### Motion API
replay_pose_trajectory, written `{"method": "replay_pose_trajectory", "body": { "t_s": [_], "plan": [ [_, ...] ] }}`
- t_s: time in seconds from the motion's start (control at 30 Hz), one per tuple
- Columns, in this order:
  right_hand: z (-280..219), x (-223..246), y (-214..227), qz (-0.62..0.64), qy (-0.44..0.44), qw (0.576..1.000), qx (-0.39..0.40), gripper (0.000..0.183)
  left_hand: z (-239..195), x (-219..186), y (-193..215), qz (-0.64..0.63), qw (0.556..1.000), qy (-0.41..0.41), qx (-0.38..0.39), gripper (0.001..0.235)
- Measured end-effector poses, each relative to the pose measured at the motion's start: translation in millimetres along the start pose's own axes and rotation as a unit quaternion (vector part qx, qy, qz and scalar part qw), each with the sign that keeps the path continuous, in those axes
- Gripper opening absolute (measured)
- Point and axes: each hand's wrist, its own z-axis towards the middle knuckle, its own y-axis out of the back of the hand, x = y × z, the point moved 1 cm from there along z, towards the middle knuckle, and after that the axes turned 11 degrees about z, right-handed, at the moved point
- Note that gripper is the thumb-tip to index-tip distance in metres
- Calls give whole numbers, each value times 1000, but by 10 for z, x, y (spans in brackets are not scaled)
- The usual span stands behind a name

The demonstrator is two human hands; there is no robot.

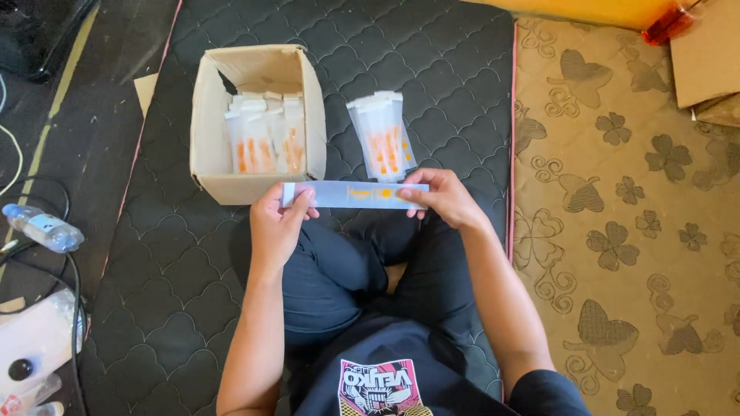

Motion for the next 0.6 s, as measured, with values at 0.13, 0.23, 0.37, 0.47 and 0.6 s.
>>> {"method": "replay_pose_trajectory", "body": {
  "t_s": [0.13,0.23,0.37,0.47,0.6],
  "plan": [
    [-79,-28,13,65,13,997,-33,22,149,130,-49,7,1000,7,8,11],
    [-127,-32,-67,68,34,995,-58,24,177,208,-26,-55,998,14,-7,11],
    [-109,-154,-147,63,78,981,-166,21,224,198,10,-62,998,21,-10,17],
    [-66,-405,-132,98,75,971,-207,18,239,362,-29,-53,998,40,-15,18],
    [-42,-625,-108,111,39,970,-213,16,294,637,-123,-52,997,46,-28,17]
  ]
}}
